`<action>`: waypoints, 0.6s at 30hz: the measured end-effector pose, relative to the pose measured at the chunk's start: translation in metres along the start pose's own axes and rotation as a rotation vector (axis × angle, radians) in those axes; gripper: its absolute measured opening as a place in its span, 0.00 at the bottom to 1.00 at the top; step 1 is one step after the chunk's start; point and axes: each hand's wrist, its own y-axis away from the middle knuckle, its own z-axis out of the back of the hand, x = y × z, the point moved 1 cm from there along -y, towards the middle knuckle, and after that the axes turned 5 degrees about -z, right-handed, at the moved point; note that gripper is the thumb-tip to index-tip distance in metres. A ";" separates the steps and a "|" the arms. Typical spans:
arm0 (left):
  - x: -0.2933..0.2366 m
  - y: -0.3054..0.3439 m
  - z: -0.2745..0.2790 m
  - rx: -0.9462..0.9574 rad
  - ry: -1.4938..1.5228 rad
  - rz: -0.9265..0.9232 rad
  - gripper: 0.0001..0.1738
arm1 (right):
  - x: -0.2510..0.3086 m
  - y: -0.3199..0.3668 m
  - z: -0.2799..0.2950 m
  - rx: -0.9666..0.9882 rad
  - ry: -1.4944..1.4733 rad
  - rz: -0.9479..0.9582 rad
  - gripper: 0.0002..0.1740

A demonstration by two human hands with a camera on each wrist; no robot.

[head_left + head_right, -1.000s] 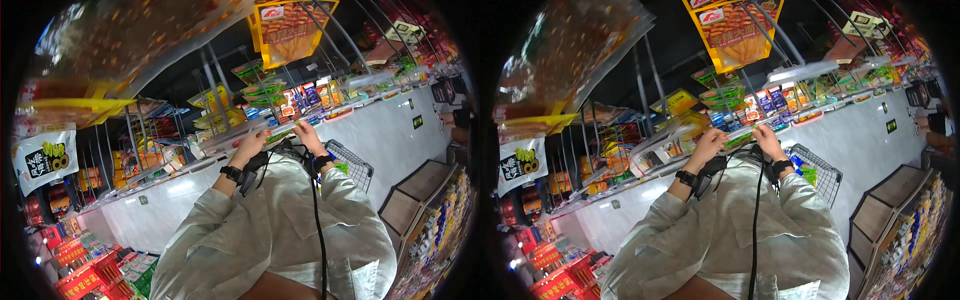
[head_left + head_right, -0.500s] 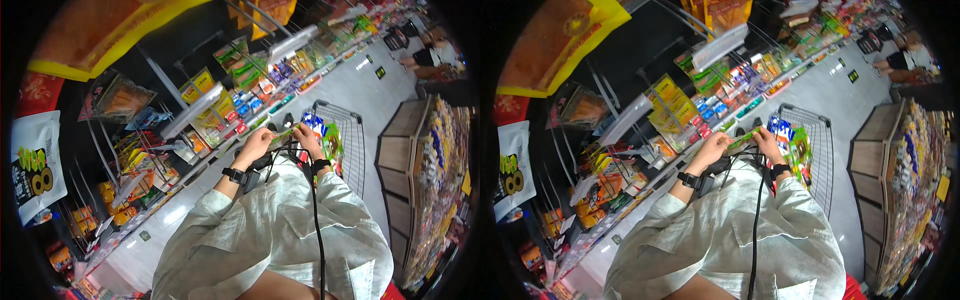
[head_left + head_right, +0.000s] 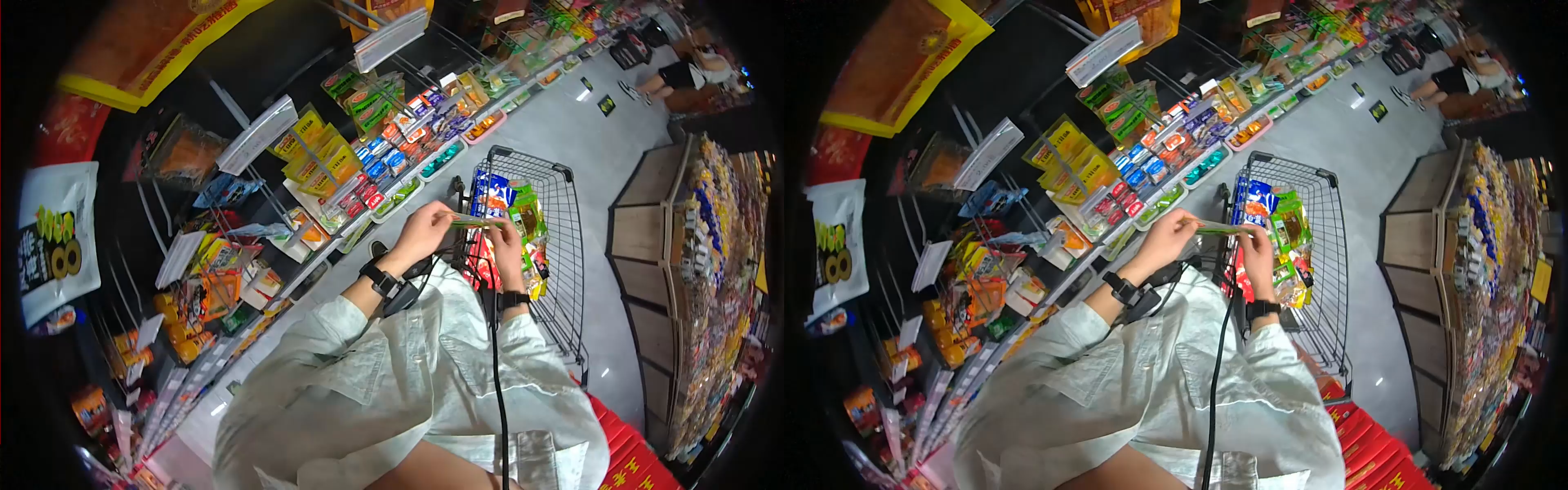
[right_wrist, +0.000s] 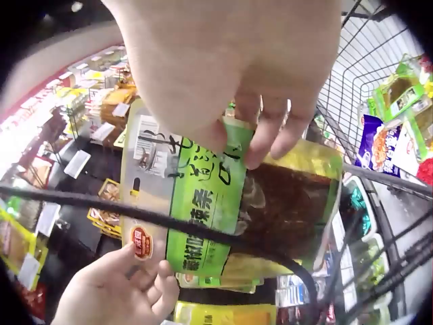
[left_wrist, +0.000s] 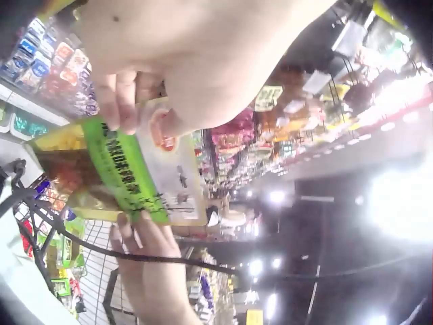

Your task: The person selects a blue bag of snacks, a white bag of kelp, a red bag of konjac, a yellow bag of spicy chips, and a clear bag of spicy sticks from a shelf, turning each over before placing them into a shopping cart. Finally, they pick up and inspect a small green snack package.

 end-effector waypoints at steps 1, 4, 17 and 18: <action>-0.011 -0.001 -0.008 -0.013 0.044 -0.027 0.08 | 0.006 0.005 0.009 -0.051 0.004 0.082 0.06; -0.025 0.003 -0.031 0.044 0.002 -0.225 0.09 | 0.031 0.031 0.034 -0.265 -0.002 0.202 0.15; -0.005 0.029 -0.036 0.092 -0.051 0.096 0.08 | -0.109 0.033 0.108 -0.701 0.003 -0.068 0.17; -0.003 0.031 -0.032 0.070 -0.041 0.101 0.08 | -0.107 0.028 0.103 -0.646 0.056 -0.072 0.14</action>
